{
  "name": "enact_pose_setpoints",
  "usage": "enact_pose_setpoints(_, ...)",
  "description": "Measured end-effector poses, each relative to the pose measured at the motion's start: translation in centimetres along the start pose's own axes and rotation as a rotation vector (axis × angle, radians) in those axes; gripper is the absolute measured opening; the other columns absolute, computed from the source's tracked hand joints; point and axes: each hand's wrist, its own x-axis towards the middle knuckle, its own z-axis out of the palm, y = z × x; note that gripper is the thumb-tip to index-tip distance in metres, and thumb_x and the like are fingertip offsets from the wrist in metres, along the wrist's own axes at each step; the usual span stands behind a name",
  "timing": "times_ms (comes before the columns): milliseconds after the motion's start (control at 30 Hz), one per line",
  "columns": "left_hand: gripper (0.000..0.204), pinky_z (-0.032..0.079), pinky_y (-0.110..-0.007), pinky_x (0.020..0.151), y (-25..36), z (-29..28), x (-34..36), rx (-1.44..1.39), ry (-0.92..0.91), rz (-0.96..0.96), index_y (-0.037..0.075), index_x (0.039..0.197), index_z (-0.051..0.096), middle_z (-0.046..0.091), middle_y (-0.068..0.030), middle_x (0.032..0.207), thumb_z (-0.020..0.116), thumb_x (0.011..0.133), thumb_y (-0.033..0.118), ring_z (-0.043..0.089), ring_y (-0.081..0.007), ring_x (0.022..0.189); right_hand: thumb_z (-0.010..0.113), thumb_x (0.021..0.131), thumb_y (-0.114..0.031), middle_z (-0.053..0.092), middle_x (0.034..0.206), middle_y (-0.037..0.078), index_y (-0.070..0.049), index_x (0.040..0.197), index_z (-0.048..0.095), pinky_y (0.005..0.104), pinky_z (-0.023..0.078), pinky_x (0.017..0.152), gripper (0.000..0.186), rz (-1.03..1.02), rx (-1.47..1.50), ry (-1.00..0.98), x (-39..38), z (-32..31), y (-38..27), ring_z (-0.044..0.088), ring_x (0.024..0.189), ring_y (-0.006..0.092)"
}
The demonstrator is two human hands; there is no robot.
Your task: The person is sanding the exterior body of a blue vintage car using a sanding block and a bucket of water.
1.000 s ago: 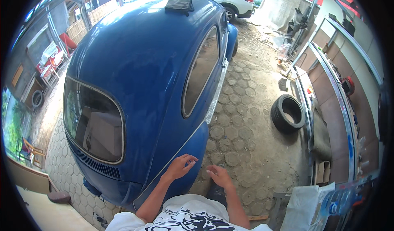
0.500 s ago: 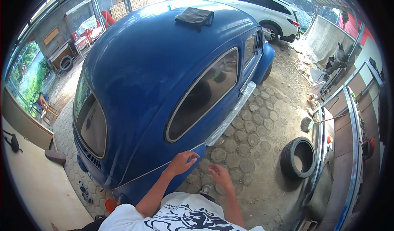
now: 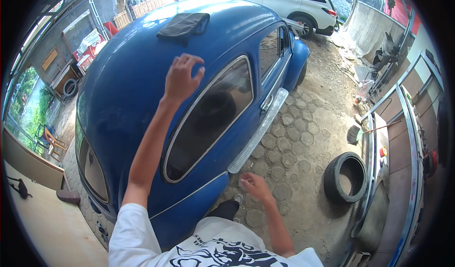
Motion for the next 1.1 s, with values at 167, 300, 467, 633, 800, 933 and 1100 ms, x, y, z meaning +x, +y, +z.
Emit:
enact_pose_setpoints(167, 0.041, 0.039, -0.048, 0.103, -7.8, 5.9, 9.4, 0.552, 0.265, 0.006, 0.02, 0.124, 0.059, 0.05, -0.0045, 0.131, 0.065, 0.086, 0.033, 0.047, -0.0268, 0.123, 0.06, 0.09, -0.023, 0.07, 0.104, 0.013, -0.005, 0.117, 0.064, 0.0346, 0.053, 0.08, 0.033, 0.021, 0.035, -0.01, 1.2, -1.4, 1.5, 0.068, 0.089, 0.0234)
enact_pose_setpoints(300, 0.041, 0.041, -0.049, 0.103, -9.7, 7.7, 11.1, 0.605, 0.122, -0.241, 0.021, 0.127, 0.058, 0.051, -0.0034, 0.132, 0.063, 0.088, 0.033, 0.047, -0.0253, 0.124, 0.061, 0.089, -0.021, 0.07, 0.103, 0.016, -0.001, 0.115, 0.064, 0.035, 0.053, 0.08, 0.033, 0.097, 0.035, -0.018, 1.5, -2.0, 2.8, 0.068, 0.09, 0.0244)
enact_pose_setpoints(467, 0.027, 0.048, -0.044, 0.093, -11.5, 5.8, 10.0, 0.48, 0.041, -0.195, 0.01, 0.116, 0.062, 0.063, -0.0085, 0.116, 0.058, 0.09, 0.013, 0.057, -0.0309, 0.11, 0.059, 0.091, -0.026, 0.07, 0.105, 0.011, -0.004, 0.118, 0.064, 0.0345, 0.053, 0.079, 0.034, 0.109, 0.033, -0.097, 4.5, -2.3, 1.0, 0.068, 0.092, 0.0226)
enact_pose_setpoints(633, 0.022, 0.049, -0.042, 0.083, -5.5, 1.7, 5.2, -0.02, 0.048, -0.002, 0.001, 0.11, 0.06, 0.066, -0.0196, 0.101, 0.058, 0.089, 0.005, 0.06, -0.0385, 0.098, 0.062, 0.091, -0.021, 0.068, 0.104, 0.014, -0.001, 0.116, 0.062, 0.0364, 0.053, 0.079, 0.032, -0.182, 0.028, -0.041, 10.5, -2.6, -4.3, 0.067, 0.091, 0.0241)
enact_pose_setpoints(800, 0.022, 0.05, -0.031, 0.08, 3.4, -0.3, -0.2, -0.49, -0.197, -0.195, 0.002, 0.112, 0.061, 0.069, -0.0142, 0.095, 0.063, 0.091, 0.007, 0.068, -0.0231, 0.088, 0.071, 0.087, -0.019, 0.053, 0.126, 0.016, -0.008, 0.146, 0.03, 0.0343, 0.048, 0.094, 0.072, -0.363, 0.531, 0.207, 15.0, -4.6, -13.3, 0.054, 0.116, 0.024)
enact_pose_setpoints(933, 0.023, 0.05, -0.031, 0.081, 5.1, 0.9, -3.4, -0.67, -0.255, -0.192, 0.002, 0.113, 0.061, 0.07, -0.0114, 0.096, 0.065, 0.09, 0.007, 0.068, -0.0188, 0.09, 0.075, 0.083, -0.018, 0.054, 0.122, 0.016, -0.008, 0.15, 0.017, 0.0319, 0.043, 0.1, 0.088, -0.328, 0.799, 0.097, 14.7, -5.7, -16.2, 0.052, 0.119, 0.021)
enact_pose_setpoints(1100, 0.033, 0.05, -0.03, 0.079, 3.9, 1.9, -3.9, -0.686, -0.487, -0.292, 0.004, 0.11, 0.061, 0.068, -0.008, 0.093, 0.075, 0.084, 0.017, 0.065, -0.0155, 0.088, 0.074, 0.082, -0.015, 0.061, 0.106, 0.006, -0.004, 0.138, 0.04, 0.0276, 0.045, 0.092, 0.067, -0.192, 0.471, 0.016, 13.0, -7.2, -11.3, 0.057, 0.102, 0.0138)
